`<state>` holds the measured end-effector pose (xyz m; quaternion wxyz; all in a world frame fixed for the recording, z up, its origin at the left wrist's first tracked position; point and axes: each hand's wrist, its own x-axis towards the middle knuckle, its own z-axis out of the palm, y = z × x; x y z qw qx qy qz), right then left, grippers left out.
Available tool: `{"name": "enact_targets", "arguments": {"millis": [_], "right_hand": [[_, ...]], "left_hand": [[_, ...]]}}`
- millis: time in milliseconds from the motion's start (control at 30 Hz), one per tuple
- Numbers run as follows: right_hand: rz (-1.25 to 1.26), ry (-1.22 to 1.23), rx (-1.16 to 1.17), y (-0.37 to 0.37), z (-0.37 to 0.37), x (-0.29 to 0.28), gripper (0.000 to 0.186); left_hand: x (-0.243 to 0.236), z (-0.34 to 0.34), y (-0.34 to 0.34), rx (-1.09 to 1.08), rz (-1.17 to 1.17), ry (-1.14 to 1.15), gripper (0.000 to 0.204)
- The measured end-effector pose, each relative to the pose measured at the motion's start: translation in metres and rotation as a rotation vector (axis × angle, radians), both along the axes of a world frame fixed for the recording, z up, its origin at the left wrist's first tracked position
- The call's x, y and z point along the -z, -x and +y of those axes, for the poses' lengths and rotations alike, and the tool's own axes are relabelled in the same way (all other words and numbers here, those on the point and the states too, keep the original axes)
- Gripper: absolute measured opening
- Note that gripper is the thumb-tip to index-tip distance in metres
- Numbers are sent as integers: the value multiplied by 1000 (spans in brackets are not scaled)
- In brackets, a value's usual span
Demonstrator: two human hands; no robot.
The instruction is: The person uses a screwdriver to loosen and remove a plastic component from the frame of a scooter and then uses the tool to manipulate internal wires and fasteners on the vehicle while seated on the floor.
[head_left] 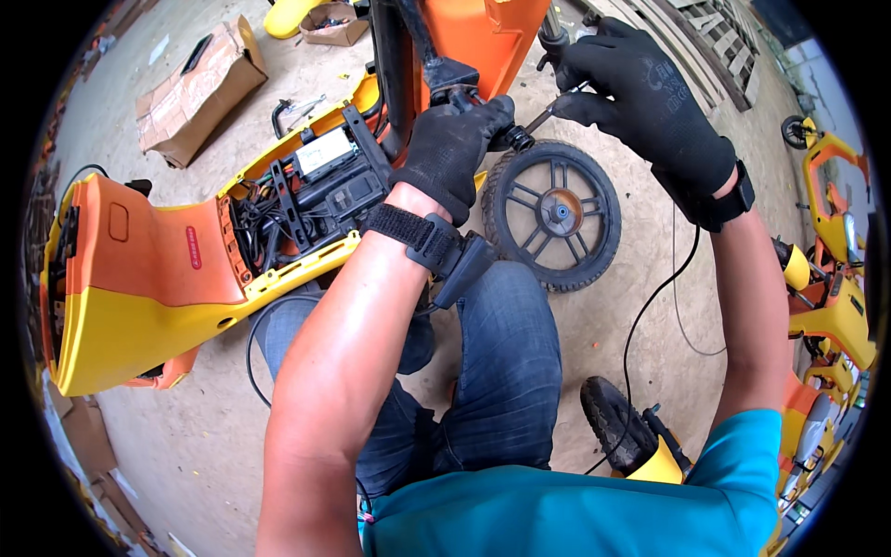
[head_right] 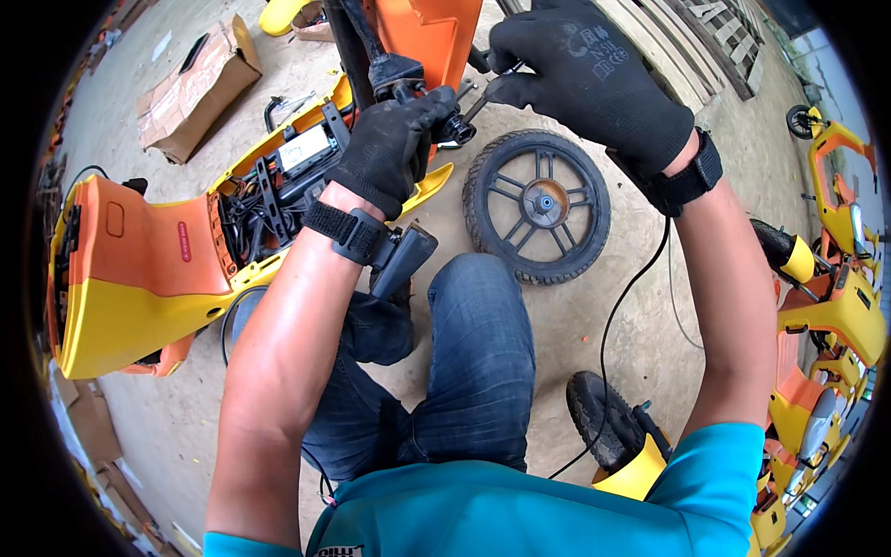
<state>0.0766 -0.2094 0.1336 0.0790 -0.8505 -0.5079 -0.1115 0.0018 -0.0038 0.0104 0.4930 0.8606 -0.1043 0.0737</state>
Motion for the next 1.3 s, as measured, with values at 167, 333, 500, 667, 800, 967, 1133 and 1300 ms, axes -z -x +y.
{"name": "enact_targets", "arguments": {"millis": [167, 333, 500, 667, 800, 967, 1133, 1300], "right_hand": [[1085, -559, 318, 6, -25, 95, 18], [2119, -1606, 178, 117, 61, 194, 40], [2069, -1539, 107, 118, 47, 194, 35], [1018, -871, 645, 82, -35, 163, 13], [366, -537, 403, 59, -32, 51, 16], [-299, -110, 92, 41, -11, -9, 23], [-376, 68, -3, 47, 8, -26, 25], [-439, 125, -93, 48, 22, -41, 19]], "left_hand": [[-2, 2, 2, -40, 141, 118, 34], [-10, -8, -4, -170, 422, 591, 36], [6, 7, 0, 26, -61, 12, 39], [6, 1, -4, 6, -166, -64, 39], [-1, 1, 3, -14, -37, -32, 38], [20, -6, -4, -5, -123, 481, 32], [-17, -5, 3, -50, 257, 134, 36], [1, -1, 0, 1, -48, -2, 34]]}}
